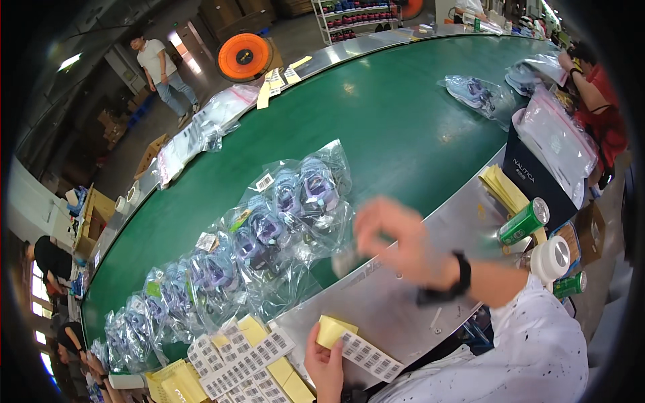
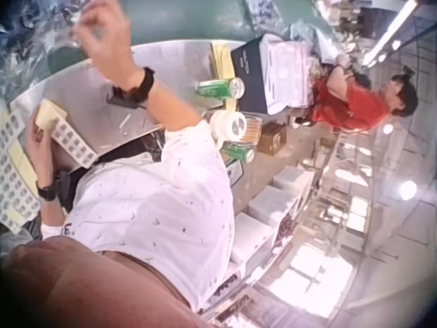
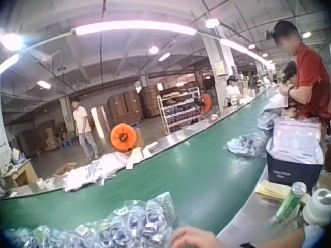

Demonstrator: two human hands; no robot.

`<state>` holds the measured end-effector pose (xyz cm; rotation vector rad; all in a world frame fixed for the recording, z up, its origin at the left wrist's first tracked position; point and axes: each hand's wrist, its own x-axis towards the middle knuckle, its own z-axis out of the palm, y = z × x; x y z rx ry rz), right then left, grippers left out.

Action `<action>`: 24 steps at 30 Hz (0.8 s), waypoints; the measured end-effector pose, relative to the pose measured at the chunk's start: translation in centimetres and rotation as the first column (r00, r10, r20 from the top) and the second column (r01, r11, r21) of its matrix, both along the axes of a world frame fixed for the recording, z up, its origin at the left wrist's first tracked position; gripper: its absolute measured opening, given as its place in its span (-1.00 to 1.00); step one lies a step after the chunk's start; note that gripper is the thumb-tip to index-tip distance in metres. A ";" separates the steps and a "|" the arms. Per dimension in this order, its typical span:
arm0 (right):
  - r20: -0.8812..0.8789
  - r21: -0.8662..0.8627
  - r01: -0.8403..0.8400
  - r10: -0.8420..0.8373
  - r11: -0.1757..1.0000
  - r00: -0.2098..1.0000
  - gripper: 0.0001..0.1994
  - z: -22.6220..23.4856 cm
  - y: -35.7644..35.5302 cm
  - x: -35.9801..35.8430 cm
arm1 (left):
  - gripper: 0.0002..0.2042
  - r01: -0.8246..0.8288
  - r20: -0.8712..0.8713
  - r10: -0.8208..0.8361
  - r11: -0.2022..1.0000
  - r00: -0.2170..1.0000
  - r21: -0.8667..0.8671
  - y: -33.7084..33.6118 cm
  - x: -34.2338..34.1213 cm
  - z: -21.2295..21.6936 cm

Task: The person applies barcode labels to plastic bags containing shoes on a green conveyor belt. They peel labels from a sheet and stick them onto the packaging, then move the labeled bags down the line.

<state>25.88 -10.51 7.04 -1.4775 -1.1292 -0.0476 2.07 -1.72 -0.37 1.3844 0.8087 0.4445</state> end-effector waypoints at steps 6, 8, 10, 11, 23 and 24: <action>-0.264 -0.098 0.217 -0.236 0.971 0.935 -0.88 -3.4 8.9 18.7 | -0.53 -0.077 0.030 0.075 0.994 0.997 0.072 -0.5 0.2 -1.4; 0.170 -0.185 0.324 -0.295 0.928 0.940 -0.87 -5.1 11.3 21.0 | -0.58 -0.044 0.009 0.043 0.999 0.999 0.019 -0.3 0.2 -0.6; -0.129 -0.333 0.269 -0.327 0.904 0.936 -0.87 -6.3 13.4 22.4 | -0.54 0.026 -0.024 -0.027 0.999 0.999 -0.027 0.0 -0.1 -0.8; -0.276 -0.399 0.221 -0.346 0.890 0.897 -0.87 -7.1 14.0 23.0 | -0.55 0.013 -0.056 -0.015 0.999 0.998 -0.036 0.0 -0.2 -1.0; -0.444 -0.543 0.191 -0.472 0.818 0.761 -0.84 -11.6 16.9 26.9 | -0.59 0.015 -0.206 -0.016 1.000 0.978 -0.005 -0.8 0.0 -1.4; -0.445 -0.542 0.199 -0.479 0.816 0.757 -0.85 -11.8 17.0 26.8 | -0.59 0.013 -0.199 -0.015 1.000 0.980 -0.012 -0.8 -0.2 -1.7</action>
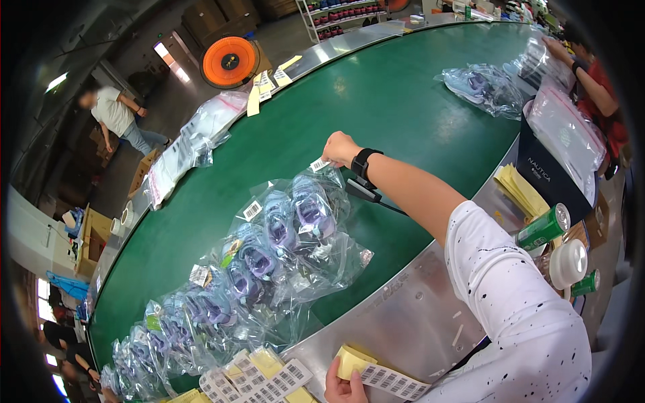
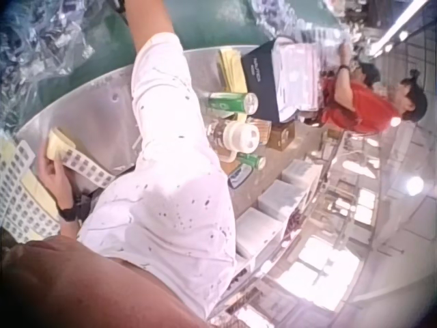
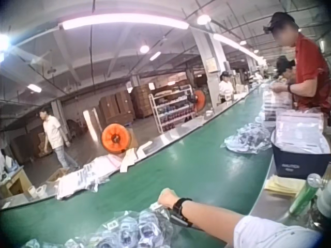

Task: The person applies barcode labels to plastic bags containing shoes on a green conveyor belt. They peel labels from a sheet and stick them onto the packaging, then move the labeled bags down the line.

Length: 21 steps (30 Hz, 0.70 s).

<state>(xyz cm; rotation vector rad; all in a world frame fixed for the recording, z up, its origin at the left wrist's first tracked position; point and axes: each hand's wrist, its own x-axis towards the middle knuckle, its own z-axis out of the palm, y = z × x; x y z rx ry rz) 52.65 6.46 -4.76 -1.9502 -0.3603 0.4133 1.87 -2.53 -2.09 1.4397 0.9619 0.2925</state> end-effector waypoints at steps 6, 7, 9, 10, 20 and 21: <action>0.135 -0.076 -0.044 0.054 0.996 0.989 -0.93 -1.5 -0.1 0.4 | -0.59 0.016 -0.020 -0.017 1.000 1.000 -0.020 0.1 0.1 -0.4; 0.221 -0.111 -0.096 0.119 0.989 0.968 -0.94 -2.0 -0.2 0.7 | -0.60 0.014 -0.001 -0.014 1.000 1.000 -0.022 0.1 0.2 -0.6; 0.270 -0.165 -0.133 0.175 0.977 0.947 -0.93 -2.4 -0.9 0.9 | -0.60 0.010 0.005 -0.010 1.000 1.000 0.007 0.0 0.3 -0.3; 0.319 -0.095 -0.137 0.161 0.986 0.934 -0.93 -1.9 -0.4 -0.5 | -0.61 -0.002 0.005 0.002 1.000 1.000 0.019 0.0 0.4 0.1; 0.648 -0.116 0.123 -0.019 0.986 0.762 -0.76 -2.4 -9.8 4.3 | -0.61 -0.045 0.055 0.043 0.998 0.998 0.034 -1.1 1.5 1.6; 0.608 -0.319 0.169 0.065 0.933 0.791 -0.82 -2.0 -12.1 6.5 | -0.61 -0.035 0.064 0.032 0.998 0.997 0.045 -1.0 1.3 1.3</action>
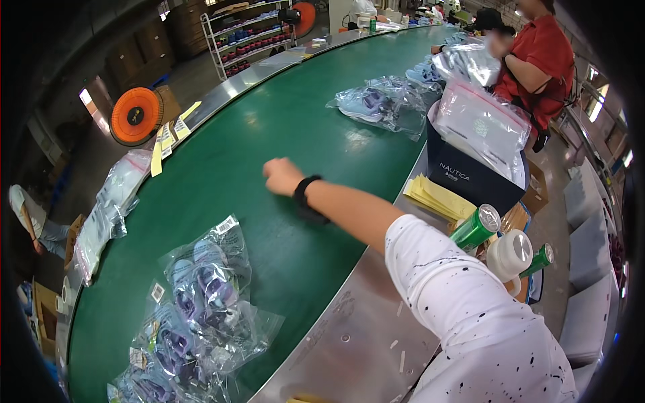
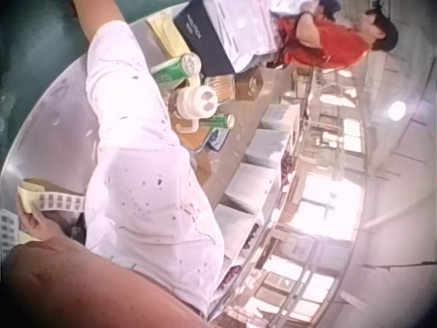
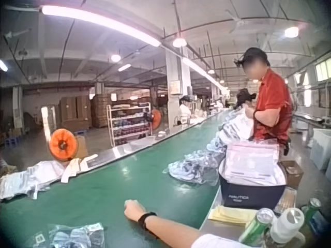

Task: The person applies barcode labels to plastic bags containing shoes on a green conveyor belt. They peel labels from a sheet and stick them onto the packaging, then move the labeled bags down the line.

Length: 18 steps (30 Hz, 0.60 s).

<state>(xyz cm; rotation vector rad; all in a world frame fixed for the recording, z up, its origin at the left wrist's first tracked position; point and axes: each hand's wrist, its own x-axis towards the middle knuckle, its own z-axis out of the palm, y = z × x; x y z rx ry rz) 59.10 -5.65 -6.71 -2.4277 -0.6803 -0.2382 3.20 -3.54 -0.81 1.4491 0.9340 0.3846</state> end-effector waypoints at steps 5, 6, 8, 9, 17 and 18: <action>0.181 -0.553 0.598 -0.617 0.579 0.766 -0.68 2.6 -11.9 4.7 | -0.64 -0.022 -0.083 0.024 0.999 0.996 0.034 0.0 0.1 0.2; 0.176 -0.573 0.619 -0.657 0.536 0.733 -0.69 2.7 -15.3 5.8 | -0.64 -0.010 -0.071 0.011 1.000 0.997 0.019 0.0 0.1 0.0; 0.298 -0.443 0.782 -0.751 0.438 0.589 -0.68 1.6 -19.3 6.5 | -0.64 -0.026 -0.071 0.026 1.000 0.997 0.008 0.1 -0.3 -0.6; 0.127 -0.267 0.845 -0.852 0.463 0.507 -0.65 1.4 -20.0 6.1 | -0.64 -0.010 -0.108 0.013 0.999 0.994 0.031 0.2 -0.4 -0.6; 0.171 -0.253 0.568 -0.542 0.783 0.823 -0.74 0.0 -19.6 8.7 | -0.61 0.073 -0.122 -0.079 0.996 0.989 -0.054 1.9 -0.9 -0.9; 0.240 -0.213 0.501 -0.452 0.839 0.859 -0.75 0.2 -17.5 8.1 | -0.61 0.129 -0.414 -0.166 0.985 0.895 -0.115 2.4 -0.5 0.5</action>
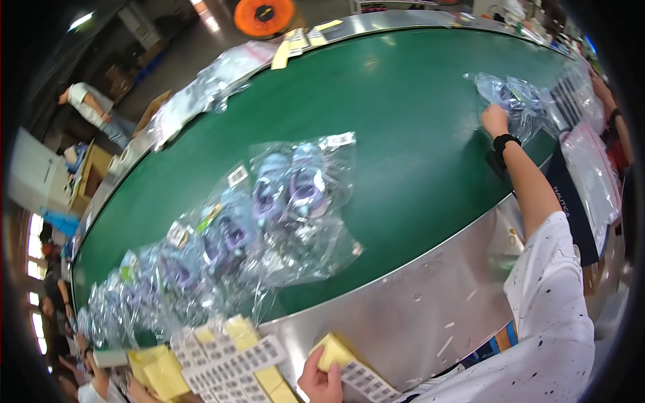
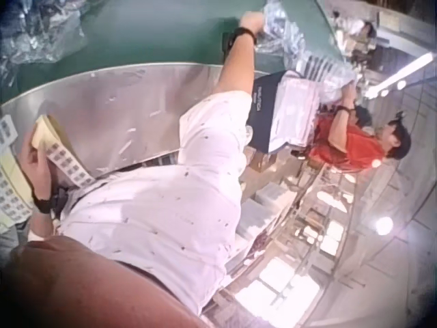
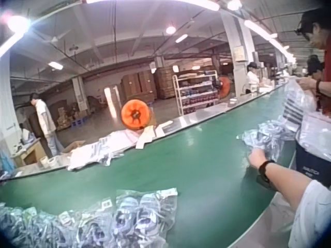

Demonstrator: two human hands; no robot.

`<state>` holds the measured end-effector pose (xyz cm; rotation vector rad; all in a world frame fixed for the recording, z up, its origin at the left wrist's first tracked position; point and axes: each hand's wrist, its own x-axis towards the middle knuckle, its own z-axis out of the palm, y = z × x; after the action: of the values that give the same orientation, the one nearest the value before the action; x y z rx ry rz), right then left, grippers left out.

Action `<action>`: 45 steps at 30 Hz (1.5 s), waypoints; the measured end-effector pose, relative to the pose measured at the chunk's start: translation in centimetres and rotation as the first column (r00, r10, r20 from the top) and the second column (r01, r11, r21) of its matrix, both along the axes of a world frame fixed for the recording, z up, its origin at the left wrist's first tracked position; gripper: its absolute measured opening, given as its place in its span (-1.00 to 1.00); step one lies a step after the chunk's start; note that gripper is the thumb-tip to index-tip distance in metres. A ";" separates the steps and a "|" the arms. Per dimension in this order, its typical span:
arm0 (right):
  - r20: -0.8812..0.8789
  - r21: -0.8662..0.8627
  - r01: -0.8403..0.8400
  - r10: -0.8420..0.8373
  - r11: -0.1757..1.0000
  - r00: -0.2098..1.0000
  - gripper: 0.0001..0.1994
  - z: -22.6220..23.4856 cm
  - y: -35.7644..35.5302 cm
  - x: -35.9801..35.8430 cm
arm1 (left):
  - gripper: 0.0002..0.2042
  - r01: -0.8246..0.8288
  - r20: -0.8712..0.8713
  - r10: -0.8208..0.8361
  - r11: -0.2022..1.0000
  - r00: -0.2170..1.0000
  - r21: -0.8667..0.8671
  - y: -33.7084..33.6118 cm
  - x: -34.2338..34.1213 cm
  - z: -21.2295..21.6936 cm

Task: The person applies barcode labels to plastic bags containing shoes on a green conveyor belt. They peel labels from a sheet and stick them onto the packaging, then move the labeled bags down the line.

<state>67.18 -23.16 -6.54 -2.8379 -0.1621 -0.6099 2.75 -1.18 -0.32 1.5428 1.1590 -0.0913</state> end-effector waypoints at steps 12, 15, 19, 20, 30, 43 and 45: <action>0.033 0.483 -0.874 0.998 -0.058 -0.048 -0.87 7.8 16.0 -41.3 | -0.67 -0.318 0.541 0.312 0.944 0.781 -0.086 -0.8 -1.9 -2.8; -0.240 0.659 -0.752 0.949 0.006 -0.202 -0.80 8.3 13.7 -46.8 | -0.77 -0.425 0.637 0.384 0.900 0.668 -0.097 -1.2 -1.6 -1.6; -0.353 0.800 -0.579 0.904 0.157 -0.243 -0.74 6.5 11.3 -49.7 | -0.78 -0.303 0.706 0.299 0.945 0.642 -0.125 -1.3 -1.3 -0.2; -0.346 0.831 -0.521 0.915 0.195 -0.209 -0.72 5.8 10.8 -50.2 | -0.76 -0.247 0.718 0.236 0.965 0.655 -0.092 -1.3 -1.1 0.0; -0.177 0.886 -0.406 0.973 0.222 0.146 -0.87 5.4 8.9 -52.6 | -0.82 -0.152 0.590 0.087 0.986 0.803 0.061 -3.4 -2.3 -0.5; -0.024 0.769 -0.629 0.989 0.111 0.145 -0.94 4.7 8.2 -51.7 | -0.86 -0.013 0.458 -0.082 0.980 0.885 0.200 -3.5 -2.5 -1.5; -0.021 0.782 -0.612 0.987 0.117 0.161 -0.94 4.8 8.3 -51.9 | -0.86 -0.018 0.446 -0.060 0.985 0.893 0.169 -3.5 -2.5 -1.1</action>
<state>15.24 -14.86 -1.69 -1.5699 -1.1897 0.4437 0.30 -4.68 -1.37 1.6146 0.7922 0.3460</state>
